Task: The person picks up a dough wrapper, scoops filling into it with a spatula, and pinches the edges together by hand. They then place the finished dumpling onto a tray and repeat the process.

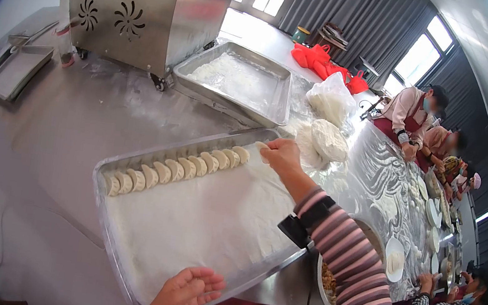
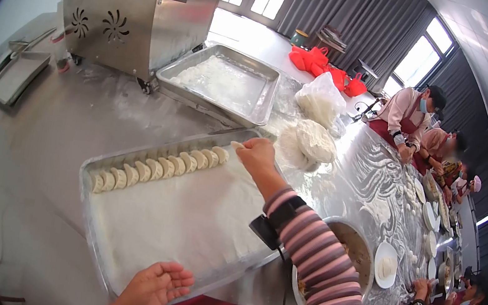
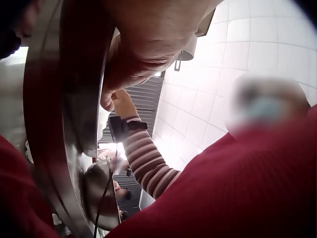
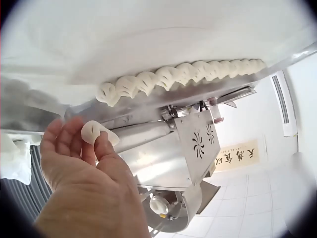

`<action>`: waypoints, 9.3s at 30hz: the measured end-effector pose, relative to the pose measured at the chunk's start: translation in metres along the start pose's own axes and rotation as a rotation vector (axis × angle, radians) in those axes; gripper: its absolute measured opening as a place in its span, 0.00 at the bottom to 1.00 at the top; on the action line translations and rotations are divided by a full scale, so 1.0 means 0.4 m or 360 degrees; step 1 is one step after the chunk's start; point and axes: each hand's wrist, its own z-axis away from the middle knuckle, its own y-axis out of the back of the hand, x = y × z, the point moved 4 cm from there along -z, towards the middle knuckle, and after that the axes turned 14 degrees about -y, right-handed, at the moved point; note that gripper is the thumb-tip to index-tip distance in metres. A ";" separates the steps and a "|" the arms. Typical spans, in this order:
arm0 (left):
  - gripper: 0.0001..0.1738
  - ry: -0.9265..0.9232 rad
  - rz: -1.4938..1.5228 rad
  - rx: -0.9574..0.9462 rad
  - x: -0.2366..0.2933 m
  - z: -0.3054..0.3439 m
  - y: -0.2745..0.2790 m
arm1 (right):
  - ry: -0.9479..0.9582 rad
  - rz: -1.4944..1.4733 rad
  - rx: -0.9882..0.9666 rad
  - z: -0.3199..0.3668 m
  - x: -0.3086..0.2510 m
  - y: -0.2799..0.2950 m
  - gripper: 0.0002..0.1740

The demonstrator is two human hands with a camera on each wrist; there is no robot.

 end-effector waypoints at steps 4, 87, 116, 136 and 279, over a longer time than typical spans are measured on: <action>0.22 0.0009 0.0026 0.0011 0.003 0.003 -0.001 | 0.0041 0.0225 0.0188 -0.062 0.000 -0.044 0.14; 0.19 0.0352 -0.0615 -0.0585 -0.364 -0.018 -0.447 | 0.0088 -0.1289 0.0596 0.541 0.715 0.816 0.13; 0.16 -0.0228 -0.0635 -0.0318 -0.300 -0.081 -0.268 | 0.0891 0.0626 0.0469 0.867 0.575 0.477 0.15; 0.16 0.0137 -0.0451 -0.0168 -0.323 -0.022 -0.263 | 0.0693 0.0170 0.0207 0.710 0.600 0.546 0.08; 0.33 0.0365 -0.0311 -0.0577 -0.344 0.000 -0.341 | 0.0627 0.0714 0.0421 0.898 0.597 0.469 0.19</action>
